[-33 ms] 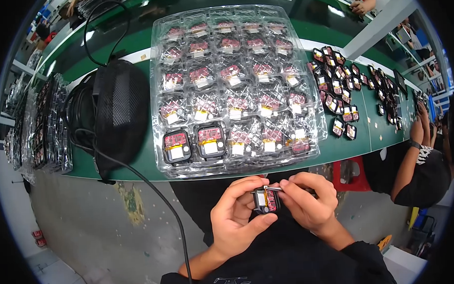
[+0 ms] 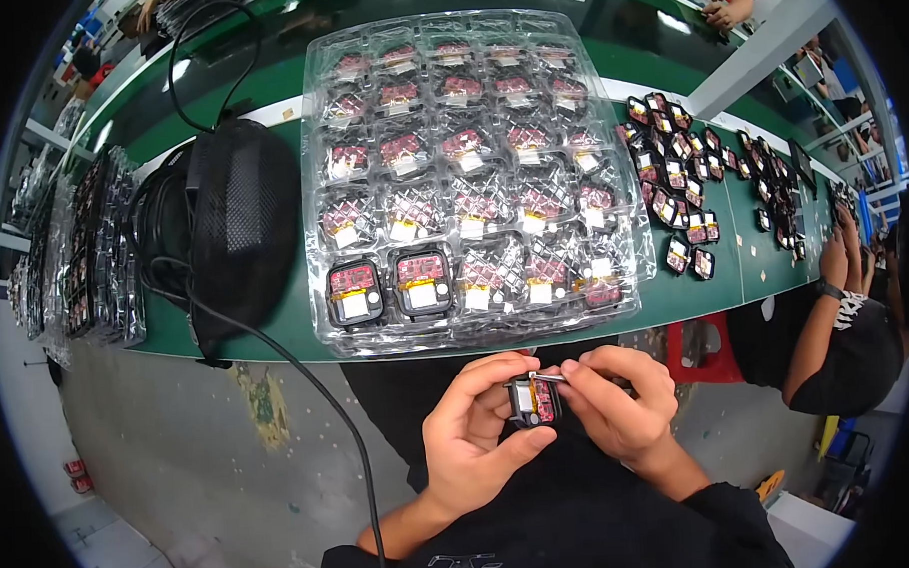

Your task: The recorder is assembling electronic units, likely car dash cams or similar devices, by inserting internal components into housings and applying adhesive or small screws.

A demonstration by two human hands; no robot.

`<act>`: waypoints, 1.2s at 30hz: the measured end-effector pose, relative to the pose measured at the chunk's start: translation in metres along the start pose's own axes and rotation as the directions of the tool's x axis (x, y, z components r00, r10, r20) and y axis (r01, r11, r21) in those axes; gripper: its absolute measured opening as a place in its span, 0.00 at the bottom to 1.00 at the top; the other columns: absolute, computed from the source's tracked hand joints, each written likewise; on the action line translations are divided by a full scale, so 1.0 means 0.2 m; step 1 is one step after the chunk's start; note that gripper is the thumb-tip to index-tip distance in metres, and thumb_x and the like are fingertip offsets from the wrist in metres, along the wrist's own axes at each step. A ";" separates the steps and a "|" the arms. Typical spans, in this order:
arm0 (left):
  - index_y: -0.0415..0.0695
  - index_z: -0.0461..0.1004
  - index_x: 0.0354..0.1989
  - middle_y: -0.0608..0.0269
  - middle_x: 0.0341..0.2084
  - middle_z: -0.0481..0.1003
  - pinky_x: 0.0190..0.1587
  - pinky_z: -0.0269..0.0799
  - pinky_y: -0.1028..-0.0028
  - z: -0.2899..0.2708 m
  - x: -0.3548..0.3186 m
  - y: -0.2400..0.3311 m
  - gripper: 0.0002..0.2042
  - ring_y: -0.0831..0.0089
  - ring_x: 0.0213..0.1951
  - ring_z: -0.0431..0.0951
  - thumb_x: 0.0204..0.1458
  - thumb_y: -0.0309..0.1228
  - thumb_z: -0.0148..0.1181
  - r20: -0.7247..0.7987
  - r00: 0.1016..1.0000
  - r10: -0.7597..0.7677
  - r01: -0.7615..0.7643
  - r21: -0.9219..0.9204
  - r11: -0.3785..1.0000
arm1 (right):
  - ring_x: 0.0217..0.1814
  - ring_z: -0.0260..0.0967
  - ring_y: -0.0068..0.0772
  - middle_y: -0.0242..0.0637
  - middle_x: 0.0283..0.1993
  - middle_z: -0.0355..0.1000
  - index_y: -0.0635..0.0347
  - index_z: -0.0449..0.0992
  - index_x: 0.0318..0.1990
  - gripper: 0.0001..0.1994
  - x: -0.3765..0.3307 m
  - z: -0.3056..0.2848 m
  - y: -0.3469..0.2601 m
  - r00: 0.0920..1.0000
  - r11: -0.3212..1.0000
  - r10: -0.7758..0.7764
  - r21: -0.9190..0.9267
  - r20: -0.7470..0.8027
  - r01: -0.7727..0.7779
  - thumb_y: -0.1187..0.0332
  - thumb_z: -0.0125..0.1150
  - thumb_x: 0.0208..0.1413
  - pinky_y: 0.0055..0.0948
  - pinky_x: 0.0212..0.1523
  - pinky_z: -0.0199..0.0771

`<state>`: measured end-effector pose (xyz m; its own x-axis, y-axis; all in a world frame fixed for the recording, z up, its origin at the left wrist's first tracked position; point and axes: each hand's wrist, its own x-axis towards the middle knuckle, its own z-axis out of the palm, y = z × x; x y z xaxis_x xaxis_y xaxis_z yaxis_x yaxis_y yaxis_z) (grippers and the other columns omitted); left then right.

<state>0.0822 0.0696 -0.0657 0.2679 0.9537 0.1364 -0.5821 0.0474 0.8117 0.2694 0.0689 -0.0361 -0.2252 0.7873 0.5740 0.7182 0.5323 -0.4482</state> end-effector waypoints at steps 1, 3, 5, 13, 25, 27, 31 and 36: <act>0.30 0.65 0.63 0.45 0.62 0.66 0.65 0.73 0.61 0.00 0.00 0.00 0.29 0.55 0.63 0.73 0.52 0.14 0.70 -0.001 1.000 0.000 0.000 0.002 1.000 | 0.24 0.73 0.27 0.38 0.37 0.76 0.63 0.82 0.44 0.16 0.00 0.00 0.00 1.000 1.000 -0.002 -0.005 0.004 0.002 0.77 0.78 0.45 0.24 0.22 0.71; 0.30 0.65 0.63 0.46 0.62 0.66 0.65 0.72 0.61 0.00 0.00 0.00 0.29 0.55 0.63 0.73 0.52 0.14 0.70 0.004 1.000 -0.016 0.016 0.022 1.000 | 0.24 0.72 0.27 0.37 0.37 0.76 0.63 0.82 0.44 0.16 0.00 0.00 0.00 1.000 1.000 -0.012 -0.002 0.000 0.012 0.77 0.78 0.45 0.24 0.22 0.71; 0.30 0.65 0.63 0.46 0.62 0.66 0.65 0.72 0.61 0.00 -0.01 0.00 0.29 0.56 0.63 0.73 0.52 0.15 0.70 -0.002 1.000 -0.019 0.019 0.011 1.000 | 0.24 0.72 0.27 0.37 0.37 0.76 0.63 0.82 0.44 0.16 -0.01 0.00 0.01 1.000 1.000 -0.022 -0.001 -0.003 0.022 0.77 0.78 0.46 0.24 0.22 0.71; 0.30 0.65 0.63 0.46 0.62 0.66 0.65 0.72 0.62 0.00 -0.02 0.00 0.29 0.56 0.63 0.74 0.53 0.16 0.70 -0.017 0.999 -0.043 0.043 -0.002 0.999 | 0.23 0.71 0.27 0.37 0.39 0.76 0.62 0.83 0.46 0.18 -0.04 0.01 0.01 0.999 0.999 -0.043 -0.033 -0.011 0.042 0.75 0.79 0.44 0.24 0.22 0.69; 0.31 0.64 0.63 0.46 0.62 0.67 0.65 0.71 0.62 0.00 -0.03 0.00 0.29 0.56 0.63 0.74 0.54 0.16 0.70 -0.023 0.999 -0.045 0.045 -0.013 0.999 | 0.23 0.70 0.26 0.36 0.40 0.77 0.61 0.83 0.46 0.19 -0.06 0.02 0.02 0.996 0.995 -0.086 -0.047 -0.012 0.085 0.76 0.79 0.43 0.25 0.22 0.68; 0.31 0.64 0.63 0.46 0.63 0.66 0.65 0.71 0.62 -0.01 -0.04 0.00 0.29 0.57 0.63 0.74 0.53 0.16 0.70 -0.021 0.999 -0.045 0.045 0.015 0.999 | 0.24 0.71 0.26 0.36 0.39 0.77 0.61 0.84 0.46 0.19 -0.06 0.03 0.02 0.997 0.997 -0.073 -0.035 -0.014 0.072 0.76 0.79 0.43 0.25 0.22 0.68; 0.31 0.64 0.64 0.47 0.63 0.66 0.65 0.71 0.62 -0.01 -0.04 0.00 0.29 0.58 0.63 0.73 0.53 0.16 0.70 -0.025 0.998 -0.060 0.060 0.013 0.998 | 0.24 0.71 0.27 0.36 0.39 0.77 0.61 0.84 0.44 0.18 -0.05 0.04 0.02 0.999 1.000 -0.027 0.006 -0.032 0.027 0.76 0.79 0.43 0.25 0.22 0.69; 0.32 0.65 0.64 0.47 0.64 0.65 0.66 0.70 0.63 -0.01 -0.03 -0.01 0.29 0.58 0.64 0.73 0.53 0.16 0.70 -0.024 0.999 -0.043 0.044 0.025 0.999 | 0.24 0.72 0.28 0.36 0.39 0.77 0.61 0.84 0.44 0.17 -0.04 0.04 0.03 0.999 0.999 -0.041 -0.002 -0.033 0.041 0.76 0.79 0.43 0.25 0.23 0.70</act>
<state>0.0792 0.0644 -0.0696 0.2743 0.9577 0.0875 -0.5505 0.0818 0.8308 0.2696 0.0673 -0.0491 -0.2328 0.7543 0.6139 0.7099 0.5633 -0.4228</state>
